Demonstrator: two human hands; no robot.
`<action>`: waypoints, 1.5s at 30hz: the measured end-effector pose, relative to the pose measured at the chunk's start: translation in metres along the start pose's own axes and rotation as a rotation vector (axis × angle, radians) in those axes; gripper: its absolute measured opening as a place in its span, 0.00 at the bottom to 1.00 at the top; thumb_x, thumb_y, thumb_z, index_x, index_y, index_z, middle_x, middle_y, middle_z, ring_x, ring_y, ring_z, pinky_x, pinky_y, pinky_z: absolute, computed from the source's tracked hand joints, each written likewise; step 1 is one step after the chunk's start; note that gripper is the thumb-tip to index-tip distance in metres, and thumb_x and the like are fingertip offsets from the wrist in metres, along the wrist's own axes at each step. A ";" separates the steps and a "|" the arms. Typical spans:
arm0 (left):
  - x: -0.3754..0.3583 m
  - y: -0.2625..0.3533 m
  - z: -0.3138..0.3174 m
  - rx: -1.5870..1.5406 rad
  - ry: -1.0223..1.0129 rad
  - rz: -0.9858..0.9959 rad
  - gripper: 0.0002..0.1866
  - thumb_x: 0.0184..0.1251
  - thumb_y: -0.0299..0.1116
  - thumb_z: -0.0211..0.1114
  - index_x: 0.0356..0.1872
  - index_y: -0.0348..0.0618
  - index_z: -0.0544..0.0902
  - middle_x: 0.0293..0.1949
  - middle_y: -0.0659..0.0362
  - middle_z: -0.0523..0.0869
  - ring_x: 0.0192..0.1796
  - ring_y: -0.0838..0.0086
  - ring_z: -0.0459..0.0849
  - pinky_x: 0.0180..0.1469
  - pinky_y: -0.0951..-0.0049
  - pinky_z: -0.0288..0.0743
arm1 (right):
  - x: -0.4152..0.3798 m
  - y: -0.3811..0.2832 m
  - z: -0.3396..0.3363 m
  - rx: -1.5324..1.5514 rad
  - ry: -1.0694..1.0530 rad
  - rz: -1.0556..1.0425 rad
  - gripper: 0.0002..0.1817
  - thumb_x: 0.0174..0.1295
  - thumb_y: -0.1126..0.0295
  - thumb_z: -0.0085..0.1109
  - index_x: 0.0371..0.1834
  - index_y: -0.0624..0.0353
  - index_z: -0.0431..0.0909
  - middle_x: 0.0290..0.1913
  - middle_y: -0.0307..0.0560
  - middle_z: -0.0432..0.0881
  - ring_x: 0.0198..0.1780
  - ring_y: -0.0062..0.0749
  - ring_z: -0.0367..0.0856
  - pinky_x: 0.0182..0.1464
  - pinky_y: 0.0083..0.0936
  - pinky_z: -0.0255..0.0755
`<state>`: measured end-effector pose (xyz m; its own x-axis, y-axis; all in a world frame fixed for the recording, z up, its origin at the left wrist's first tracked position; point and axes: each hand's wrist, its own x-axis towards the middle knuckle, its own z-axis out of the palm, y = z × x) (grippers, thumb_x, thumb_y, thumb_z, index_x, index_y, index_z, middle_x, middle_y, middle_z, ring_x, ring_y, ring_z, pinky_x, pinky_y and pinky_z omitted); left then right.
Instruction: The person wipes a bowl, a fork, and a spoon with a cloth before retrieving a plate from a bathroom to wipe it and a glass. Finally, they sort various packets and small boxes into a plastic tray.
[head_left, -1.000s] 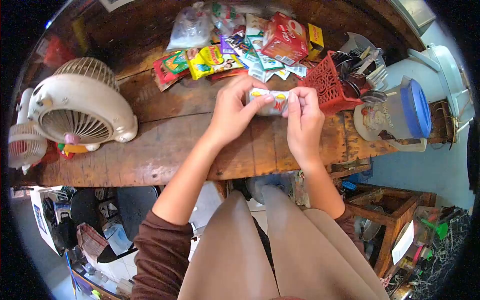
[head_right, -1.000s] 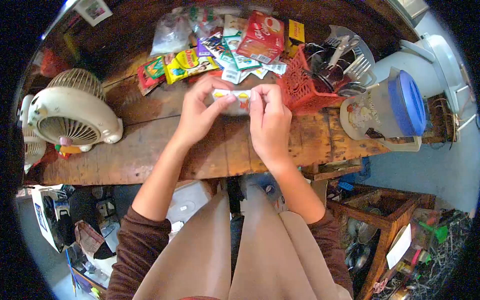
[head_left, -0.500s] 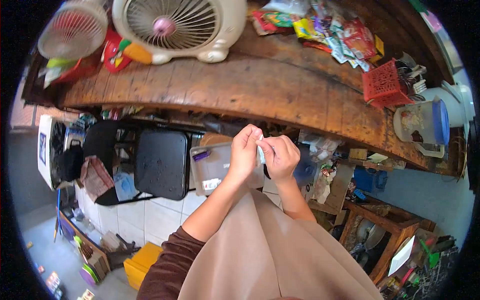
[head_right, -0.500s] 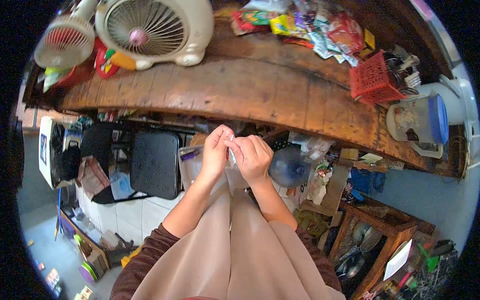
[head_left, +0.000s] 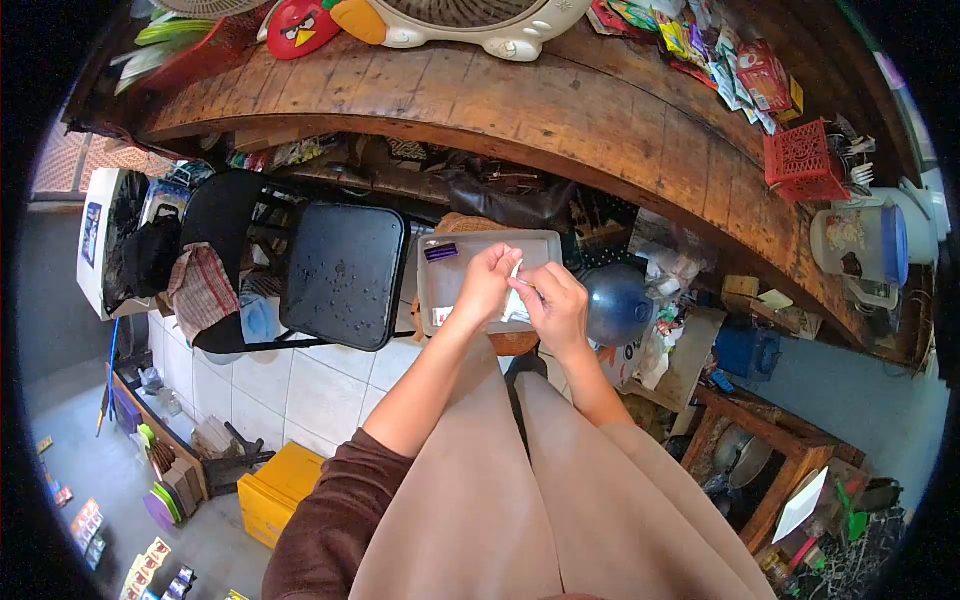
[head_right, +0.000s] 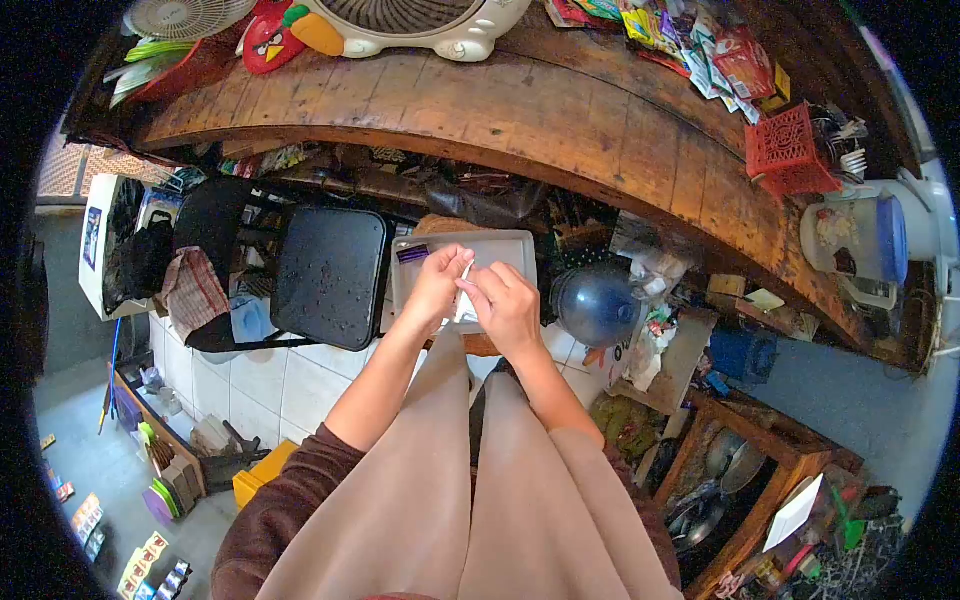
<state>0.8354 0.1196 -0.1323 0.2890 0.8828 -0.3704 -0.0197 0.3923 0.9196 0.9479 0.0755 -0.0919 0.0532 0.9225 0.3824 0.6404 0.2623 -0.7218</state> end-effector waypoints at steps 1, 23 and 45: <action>-0.001 0.000 0.000 -0.080 0.017 0.017 0.12 0.63 0.36 0.55 0.25 0.40 0.73 0.20 0.67 0.73 0.23 0.85 0.68 0.23 0.79 0.62 | 0.000 -0.007 -0.004 0.068 -0.043 0.128 0.07 0.47 0.73 0.63 0.28 0.60 0.76 0.25 0.45 0.76 0.23 0.30 0.76 0.26 0.23 0.68; -0.007 0.004 -0.027 -0.444 0.363 -0.346 0.12 0.64 0.49 0.52 0.35 0.54 0.72 0.29 0.69 0.74 0.32 0.81 0.73 0.34 0.72 0.70 | -0.027 -0.009 0.018 0.587 0.286 0.462 0.08 0.49 0.75 0.64 0.27 0.63 0.72 0.27 0.39 0.76 0.31 0.21 0.75 0.34 0.19 0.69; 0.007 -0.109 -0.084 1.276 -0.001 -0.105 0.10 0.55 0.29 0.54 0.39 0.45 0.74 0.33 0.48 0.82 0.38 0.56 0.81 0.42 0.60 0.74 | -0.102 0.122 0.152 -0.098 -0.563 0.688 0.09 0.47 0.66 0.61 0.29 0.57 0.76 0.27 0.54 0.78 0.32 0.46 0.78 0.36 0.36 0.70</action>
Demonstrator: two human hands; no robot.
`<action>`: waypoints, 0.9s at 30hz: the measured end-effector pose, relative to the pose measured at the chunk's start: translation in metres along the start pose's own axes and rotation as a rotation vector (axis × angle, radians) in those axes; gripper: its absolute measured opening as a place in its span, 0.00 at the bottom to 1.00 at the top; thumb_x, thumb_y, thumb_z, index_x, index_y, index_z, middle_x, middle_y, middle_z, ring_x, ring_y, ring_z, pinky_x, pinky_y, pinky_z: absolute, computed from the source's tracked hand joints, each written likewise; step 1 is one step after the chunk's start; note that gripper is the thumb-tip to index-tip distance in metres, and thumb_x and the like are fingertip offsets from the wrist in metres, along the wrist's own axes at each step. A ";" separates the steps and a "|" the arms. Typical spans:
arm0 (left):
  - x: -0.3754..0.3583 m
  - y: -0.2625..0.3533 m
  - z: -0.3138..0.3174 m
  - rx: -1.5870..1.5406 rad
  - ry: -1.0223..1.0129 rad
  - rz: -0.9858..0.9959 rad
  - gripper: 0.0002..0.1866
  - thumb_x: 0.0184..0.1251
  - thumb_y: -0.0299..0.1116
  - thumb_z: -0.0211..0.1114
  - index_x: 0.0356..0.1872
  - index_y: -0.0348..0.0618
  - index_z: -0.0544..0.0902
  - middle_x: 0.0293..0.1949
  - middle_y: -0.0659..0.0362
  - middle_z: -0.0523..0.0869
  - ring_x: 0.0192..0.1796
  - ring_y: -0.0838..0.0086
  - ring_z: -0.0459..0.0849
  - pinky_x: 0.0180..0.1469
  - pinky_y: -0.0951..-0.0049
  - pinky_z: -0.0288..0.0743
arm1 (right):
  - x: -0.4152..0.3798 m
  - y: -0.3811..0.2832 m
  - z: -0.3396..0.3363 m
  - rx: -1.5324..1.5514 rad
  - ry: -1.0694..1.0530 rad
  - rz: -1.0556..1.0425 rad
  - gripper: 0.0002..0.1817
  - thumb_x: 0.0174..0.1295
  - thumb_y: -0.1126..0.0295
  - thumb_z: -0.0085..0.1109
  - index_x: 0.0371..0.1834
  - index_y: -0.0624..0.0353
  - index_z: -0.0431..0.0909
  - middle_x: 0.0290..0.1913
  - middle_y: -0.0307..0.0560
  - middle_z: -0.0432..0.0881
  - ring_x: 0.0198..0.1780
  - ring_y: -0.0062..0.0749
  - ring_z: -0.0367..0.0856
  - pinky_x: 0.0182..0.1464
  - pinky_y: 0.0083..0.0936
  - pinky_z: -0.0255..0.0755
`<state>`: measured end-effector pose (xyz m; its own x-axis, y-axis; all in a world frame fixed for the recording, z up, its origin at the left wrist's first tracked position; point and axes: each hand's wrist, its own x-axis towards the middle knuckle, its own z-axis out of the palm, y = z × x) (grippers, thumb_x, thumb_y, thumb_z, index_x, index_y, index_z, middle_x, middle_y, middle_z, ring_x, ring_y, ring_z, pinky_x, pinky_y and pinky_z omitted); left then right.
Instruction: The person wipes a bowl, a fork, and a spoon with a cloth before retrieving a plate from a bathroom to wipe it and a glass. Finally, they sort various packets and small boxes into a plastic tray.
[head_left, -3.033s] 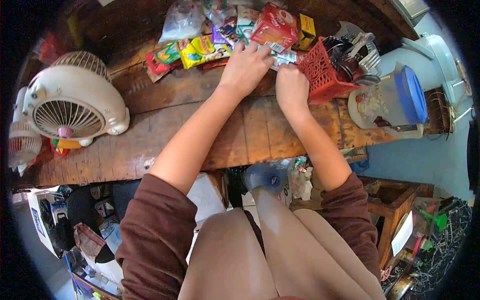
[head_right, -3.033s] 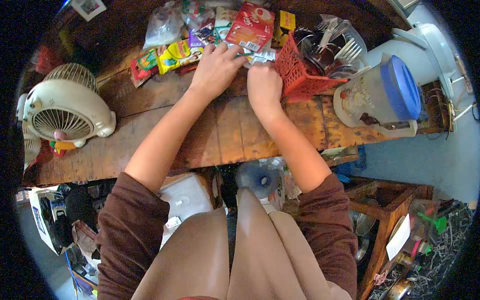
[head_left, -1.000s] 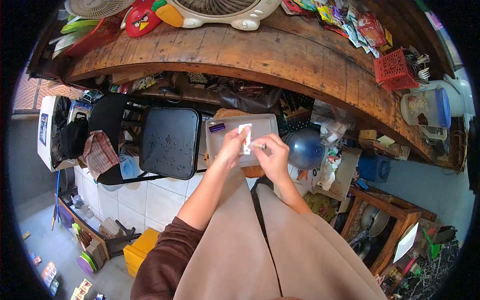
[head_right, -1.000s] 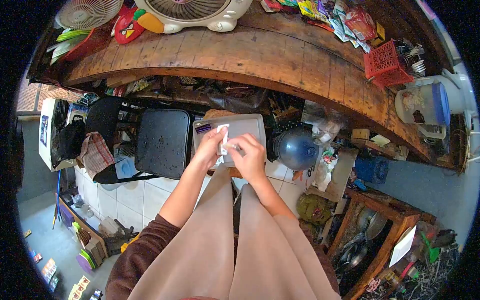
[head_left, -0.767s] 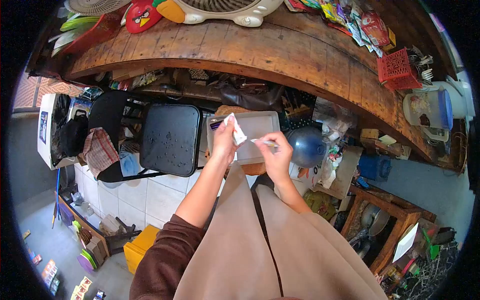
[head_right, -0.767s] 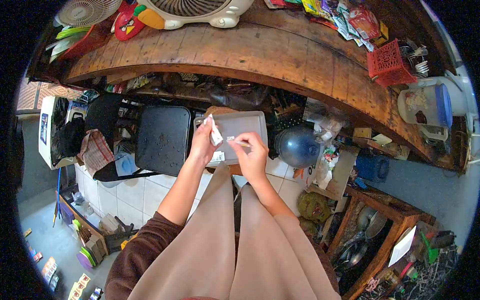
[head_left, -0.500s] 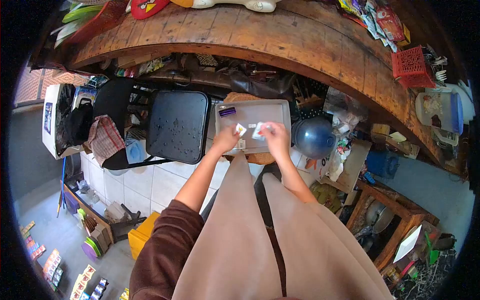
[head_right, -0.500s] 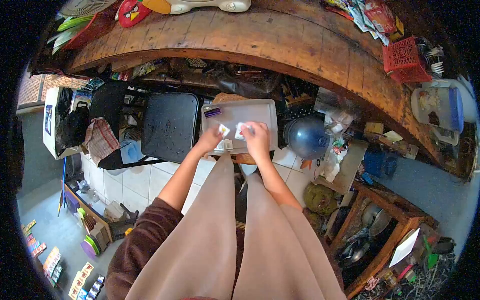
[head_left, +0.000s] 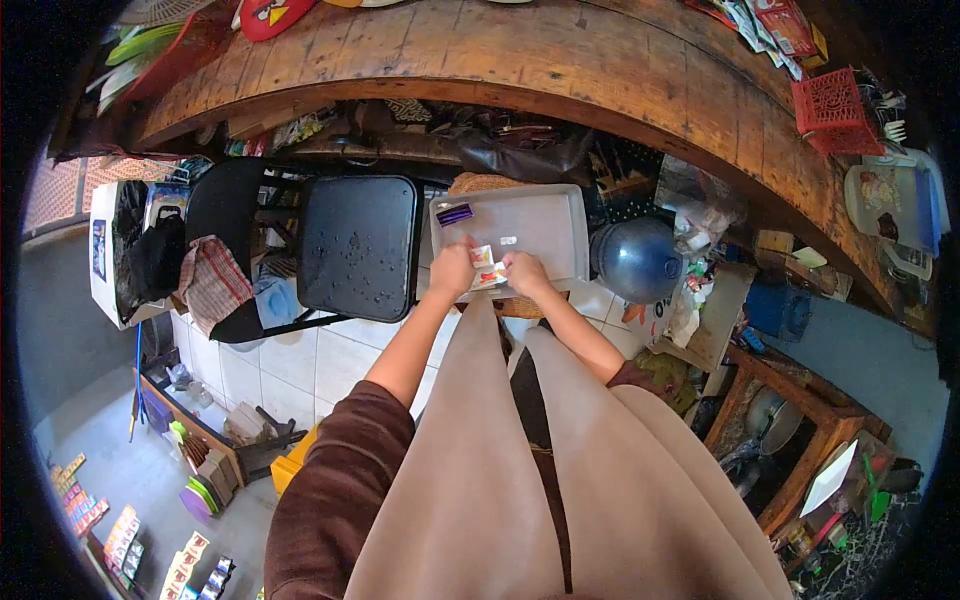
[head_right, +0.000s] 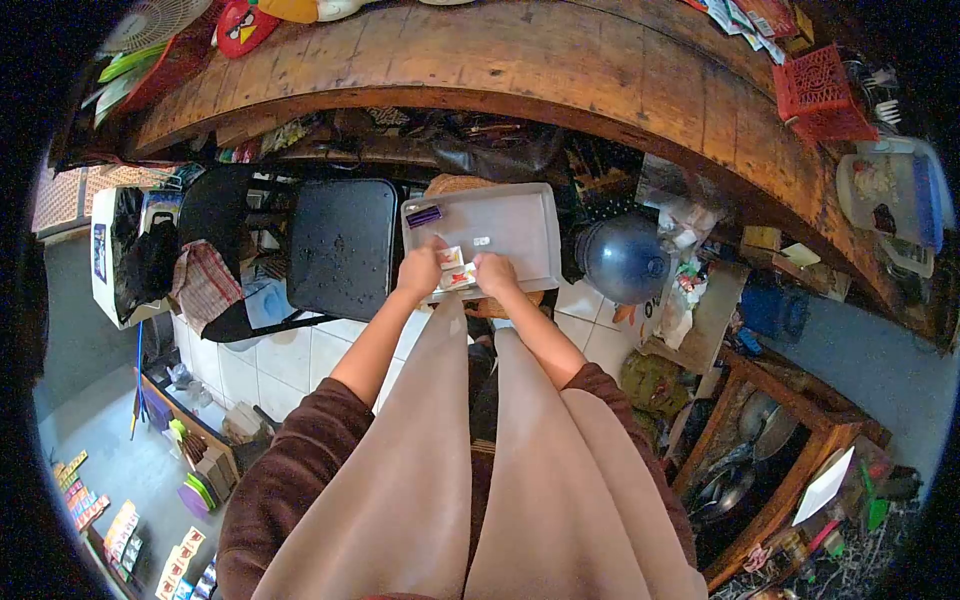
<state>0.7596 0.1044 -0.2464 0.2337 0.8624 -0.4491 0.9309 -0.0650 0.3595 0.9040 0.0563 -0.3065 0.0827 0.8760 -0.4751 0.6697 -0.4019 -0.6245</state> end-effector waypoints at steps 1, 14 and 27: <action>-0.001 -0.004 0.007 -0.063 -0.052 0.015 0.10 0.55 0.29 0.54 0.39 0.46 0.74 0.33 0.47 0.82 0.38 0.56 0.81 0.42 0.59 0.73 | -0.001 -0.003 -0.002 0.023 -0.114 0.017 0.10 0.47 0.65 0.62 0.29 0.57 0.77 0.29 0.54 0.79 0.36 0.46 0.78 0.38 0.36 0.71; 0.002 -0.024 0.042 0.121 -0.281 0.146 0.14 0.51 0.27 0.55 0.42 0.46 0.78 0.47 0.54 0.76 0.53 0.60 0.72 0.53 0.62 0.69 | 0.005 -0.007 -0.037 -0.426 -0.366 -0.141 0.22 0.44 0.61 0.65 0.45 0.50 0.75 0.41 0.53 0.79 0.45 0.44 0.77 0.47 0.34 0.70; 0.072 0.275 -0.210 -0.625 -0.377 0.908 0.11 0.59 0.29 0.54 0.42 0.39 0.77 0.42 0.55 0.79 0.47 0.70 0.76 0.49 0.72 0.69 | -0.007 -0.029 -0.454 -0.213 1.070 -0.256 0.10 0.54 0.71 0.50 0.37 0.62 0.76 0.40 0.54 0.78 0.38 0.45 0.78 0.40 0.36 0.73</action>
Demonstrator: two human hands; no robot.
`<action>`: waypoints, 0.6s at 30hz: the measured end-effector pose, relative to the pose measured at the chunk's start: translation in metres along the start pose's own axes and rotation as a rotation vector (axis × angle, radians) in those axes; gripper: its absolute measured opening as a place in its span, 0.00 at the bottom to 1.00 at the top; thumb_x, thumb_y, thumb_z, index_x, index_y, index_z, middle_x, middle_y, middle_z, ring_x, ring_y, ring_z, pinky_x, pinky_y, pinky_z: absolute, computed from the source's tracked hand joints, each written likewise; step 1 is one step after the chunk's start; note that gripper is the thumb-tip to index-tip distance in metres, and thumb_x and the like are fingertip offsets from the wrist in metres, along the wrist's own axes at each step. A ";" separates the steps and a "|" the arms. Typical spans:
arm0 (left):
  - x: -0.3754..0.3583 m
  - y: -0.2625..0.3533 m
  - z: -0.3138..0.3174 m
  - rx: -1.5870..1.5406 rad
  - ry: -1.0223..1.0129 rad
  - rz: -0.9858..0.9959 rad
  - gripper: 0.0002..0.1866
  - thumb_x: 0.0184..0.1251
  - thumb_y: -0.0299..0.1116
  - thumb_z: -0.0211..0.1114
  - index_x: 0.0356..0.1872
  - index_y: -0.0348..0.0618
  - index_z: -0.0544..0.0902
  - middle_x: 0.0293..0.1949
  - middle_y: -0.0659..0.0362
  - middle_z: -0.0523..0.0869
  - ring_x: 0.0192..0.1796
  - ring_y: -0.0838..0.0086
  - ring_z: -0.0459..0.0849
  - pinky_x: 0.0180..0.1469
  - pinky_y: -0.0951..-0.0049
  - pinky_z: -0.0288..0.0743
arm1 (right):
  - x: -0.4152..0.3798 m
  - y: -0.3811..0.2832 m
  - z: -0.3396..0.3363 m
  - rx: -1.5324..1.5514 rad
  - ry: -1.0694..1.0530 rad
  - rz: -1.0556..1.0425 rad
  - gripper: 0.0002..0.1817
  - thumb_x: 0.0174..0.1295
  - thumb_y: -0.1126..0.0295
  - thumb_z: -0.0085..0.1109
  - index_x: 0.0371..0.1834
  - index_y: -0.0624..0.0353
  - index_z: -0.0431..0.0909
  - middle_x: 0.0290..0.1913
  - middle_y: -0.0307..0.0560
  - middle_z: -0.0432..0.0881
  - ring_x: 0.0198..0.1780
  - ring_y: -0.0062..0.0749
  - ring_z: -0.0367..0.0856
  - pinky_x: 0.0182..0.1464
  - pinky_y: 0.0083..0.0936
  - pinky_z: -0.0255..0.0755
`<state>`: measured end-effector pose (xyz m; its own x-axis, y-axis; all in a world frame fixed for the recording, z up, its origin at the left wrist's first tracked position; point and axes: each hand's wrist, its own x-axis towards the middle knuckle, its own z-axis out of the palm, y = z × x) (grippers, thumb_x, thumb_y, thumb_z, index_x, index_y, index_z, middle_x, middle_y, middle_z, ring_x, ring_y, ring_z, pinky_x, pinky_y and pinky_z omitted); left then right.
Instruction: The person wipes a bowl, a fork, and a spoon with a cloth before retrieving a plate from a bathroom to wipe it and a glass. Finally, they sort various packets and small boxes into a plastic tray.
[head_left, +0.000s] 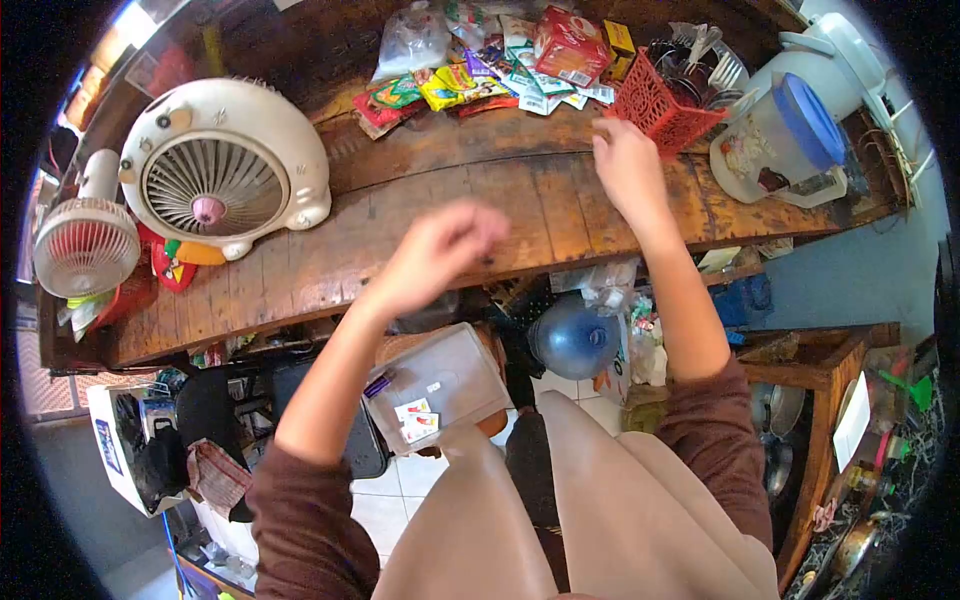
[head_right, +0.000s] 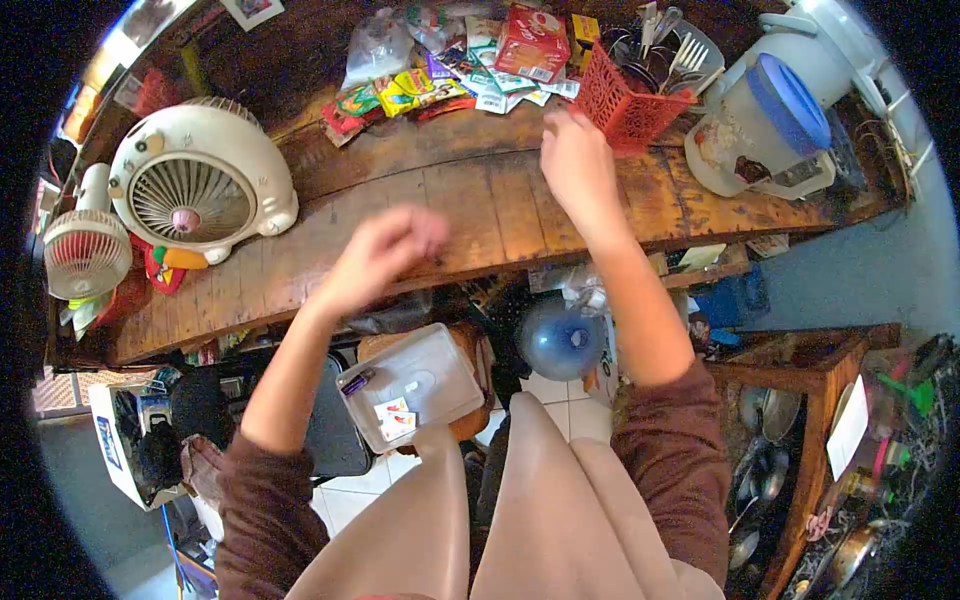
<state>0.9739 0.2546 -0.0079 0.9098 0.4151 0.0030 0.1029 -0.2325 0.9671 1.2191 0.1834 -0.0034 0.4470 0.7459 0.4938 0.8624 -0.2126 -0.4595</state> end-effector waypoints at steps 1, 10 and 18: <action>0.041 -0.008 0.001 0.208 0.203 0.155 0.11 0.57 0.28 0.55 0.41 0.40 0.77 0.39 0.56 0.79 0.45 0.67 0.77 0.47 0.69 0.70 | 0.013 0.012 0.019 -0.124 0.040 -0.075 0.10 0.55 0.72 0.46 0.37 0.63 0.76 0.42 0.56 0.76 0.39 0.48 0.78 0.40 0.37 0.72; 0.178 -0.042 0.010 1.230 0.681 0.326 0.19 0.48 0.28 0.59 0.45 0.55 0.75 0.47 0.67 0.76 0.44 0.68 0.73 0.48 0.64 0.62 | 0.084 0.041 0.109 -0.716 0.093 0.204 0.12 0.56 0.70 0.45 0.39 0.63 0.74 0.47 0.59 0.74 0.37 0.34 0.79 0.29 0.22 0.75; 0.163 -0.020 0.003 0.985 0.887 0.459 0.06 0.55 0.30 0.58 0.35 0.47 0.79 0.38 0.64 0.80 0.38 0.71 0.76 0.42 0.69 0.66 | 0.067 0.019 0.056 -0.622 -0.022 0.045 0.06 0.52 0.69 0.50 0.26 0.58 0.76 0.21 0.44 0.80 0.26 0.31 0.81 0.25 0.26 0.74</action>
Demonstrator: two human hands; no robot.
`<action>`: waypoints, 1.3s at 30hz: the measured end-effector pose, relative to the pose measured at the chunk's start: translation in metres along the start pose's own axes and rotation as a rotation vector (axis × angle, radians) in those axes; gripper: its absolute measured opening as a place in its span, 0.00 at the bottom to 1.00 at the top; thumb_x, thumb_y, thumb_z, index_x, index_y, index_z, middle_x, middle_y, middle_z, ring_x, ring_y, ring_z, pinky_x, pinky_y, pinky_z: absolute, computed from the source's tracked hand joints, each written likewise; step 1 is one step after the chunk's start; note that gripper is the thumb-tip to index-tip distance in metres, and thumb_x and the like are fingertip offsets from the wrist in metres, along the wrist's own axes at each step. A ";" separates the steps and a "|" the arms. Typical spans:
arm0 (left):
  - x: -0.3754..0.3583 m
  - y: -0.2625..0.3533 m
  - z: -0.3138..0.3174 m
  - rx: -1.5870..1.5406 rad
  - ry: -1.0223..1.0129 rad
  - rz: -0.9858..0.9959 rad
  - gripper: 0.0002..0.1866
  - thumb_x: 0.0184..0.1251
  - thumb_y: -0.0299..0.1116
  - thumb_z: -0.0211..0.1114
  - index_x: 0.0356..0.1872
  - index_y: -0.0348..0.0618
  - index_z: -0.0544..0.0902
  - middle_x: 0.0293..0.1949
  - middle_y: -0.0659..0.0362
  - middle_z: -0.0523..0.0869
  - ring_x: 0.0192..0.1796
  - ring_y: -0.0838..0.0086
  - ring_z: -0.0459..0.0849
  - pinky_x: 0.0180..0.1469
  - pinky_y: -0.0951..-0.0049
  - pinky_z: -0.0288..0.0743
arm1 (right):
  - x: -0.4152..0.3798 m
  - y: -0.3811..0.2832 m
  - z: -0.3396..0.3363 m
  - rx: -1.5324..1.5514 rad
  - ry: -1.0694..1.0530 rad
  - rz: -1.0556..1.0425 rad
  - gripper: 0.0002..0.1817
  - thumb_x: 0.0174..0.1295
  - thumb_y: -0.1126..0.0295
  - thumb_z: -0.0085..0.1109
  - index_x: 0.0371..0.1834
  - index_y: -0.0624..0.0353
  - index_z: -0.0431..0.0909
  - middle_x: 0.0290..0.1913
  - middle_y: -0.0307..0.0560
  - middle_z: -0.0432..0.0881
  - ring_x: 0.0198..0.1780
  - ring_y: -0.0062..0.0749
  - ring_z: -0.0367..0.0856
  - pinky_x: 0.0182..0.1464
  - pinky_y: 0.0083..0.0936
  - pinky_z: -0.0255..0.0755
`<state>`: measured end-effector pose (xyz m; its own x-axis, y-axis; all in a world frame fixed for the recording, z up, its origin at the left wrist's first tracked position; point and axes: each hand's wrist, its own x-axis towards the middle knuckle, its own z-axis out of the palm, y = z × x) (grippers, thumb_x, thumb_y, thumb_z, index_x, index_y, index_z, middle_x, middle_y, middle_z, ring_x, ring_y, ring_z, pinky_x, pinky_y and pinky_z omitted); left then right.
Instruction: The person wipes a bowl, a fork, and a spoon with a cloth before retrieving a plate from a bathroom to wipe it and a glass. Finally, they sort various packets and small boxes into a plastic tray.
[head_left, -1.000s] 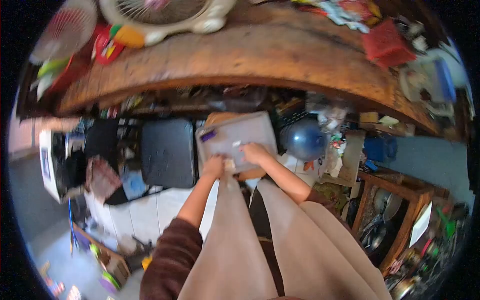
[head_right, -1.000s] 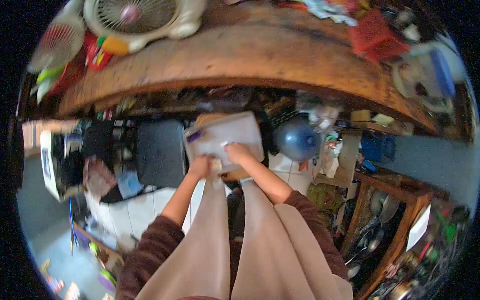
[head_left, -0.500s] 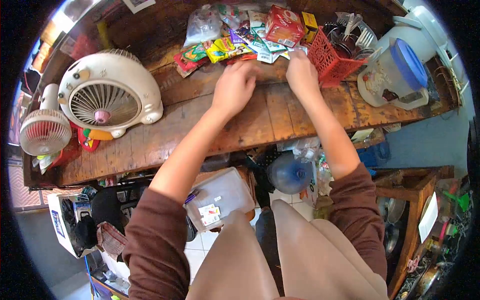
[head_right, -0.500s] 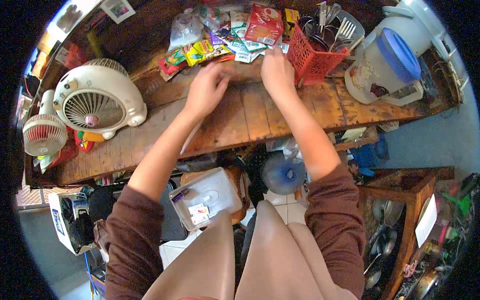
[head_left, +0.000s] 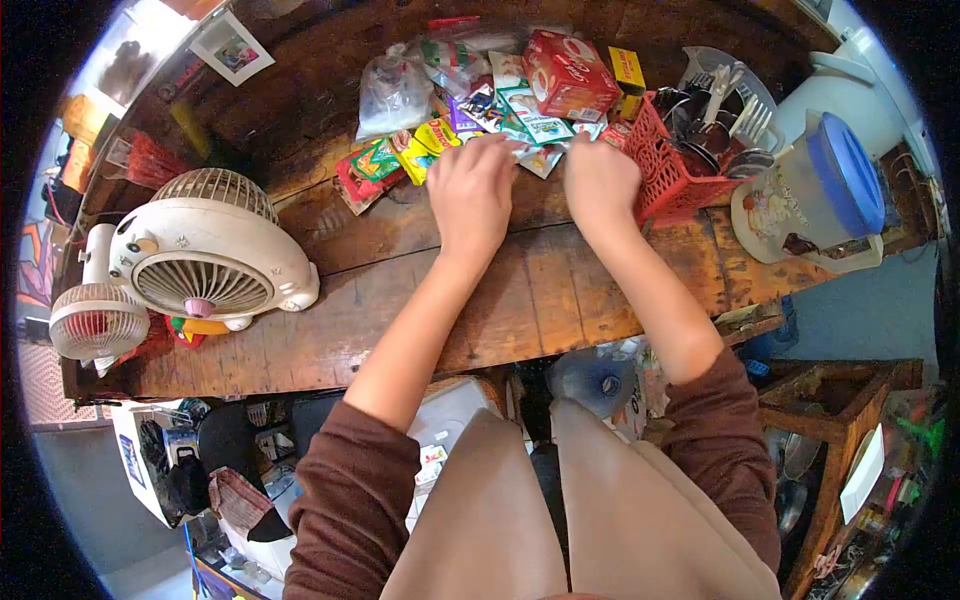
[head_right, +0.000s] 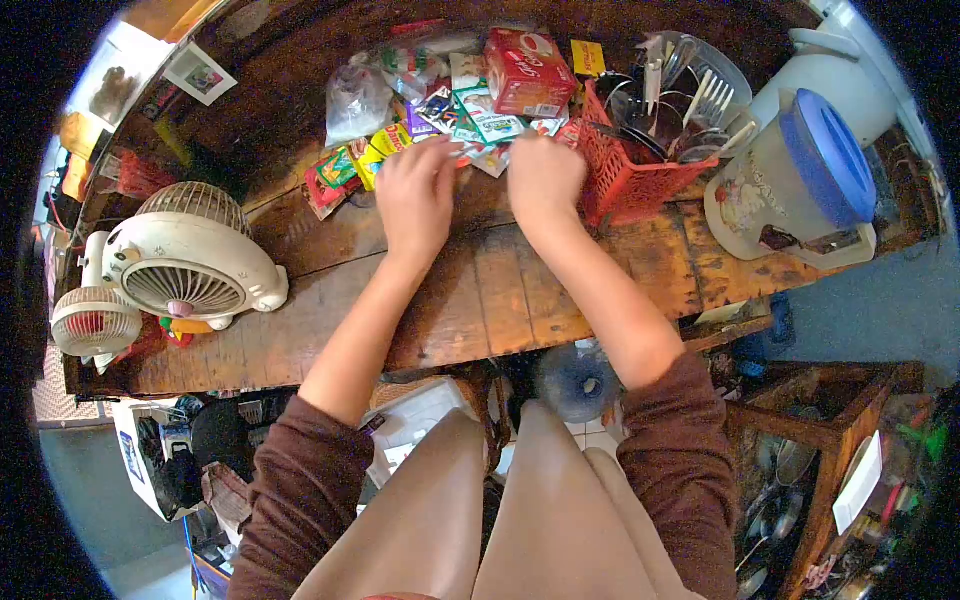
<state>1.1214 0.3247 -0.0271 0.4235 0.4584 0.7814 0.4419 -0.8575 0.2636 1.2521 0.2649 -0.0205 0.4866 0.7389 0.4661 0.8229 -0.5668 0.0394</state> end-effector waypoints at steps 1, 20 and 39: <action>-0.002 0.003 -0.011 0.001 0.001 -0.002 0.06 0.55 0.30 0.58 0.35 0.47 0.79 0.38 0.64 0.80 0.38 0.71 0.76 0.42 0.69 0.66 | -0.008 0.005 -0.015 0.103 -0.054 0.004 0.07 0.52 0.69 0.50 0.25 0.59 0.77 0.22 0.46 0.81 0.27 0.32 0.82 0.25 0.27 0.74; -0.327 -0.047 -0.255 -0.552 -0.310 -1.174 0.11 0.62 0.28 0.53 0.46 0.40 0.68 0.35 0.56 0.76 0.34 0.76 0.79 0.31 0.78 0.75 | -0.265 -0.122 -0.057 0.933 -0.665 -0.596 0.06 0.53 0.65 0.55 0.28 0.54 0.78 0.30 0.44 0.75 0.33 0.41 0.77 0.32 0.32 0.72; -0.438 -0.013 -0.139 -0.077 -1.285 -0.500 0.12 0.52 0.32 0.56 0.39 0.56 0.79 0.32 0.56 0.82 0.39 0.62 0.79 0.43 0.62 0.72 | -0.401 -0.123 0.076 0.436 -0.991 -0.668 0.07 0.49 0.67 0.52 0.22 0.49 0.81 0.28 0.50 0.81 0.30 0.41 0.81 0.31 0.35 0.74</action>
<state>0.8202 0.1024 -0.2941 0.6780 0.5740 -0.4591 0.7351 -0.5309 0.4217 0.9779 0.0662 -0.2791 -0.2032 0.8951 -0.3969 0.9279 0.0467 -0.3699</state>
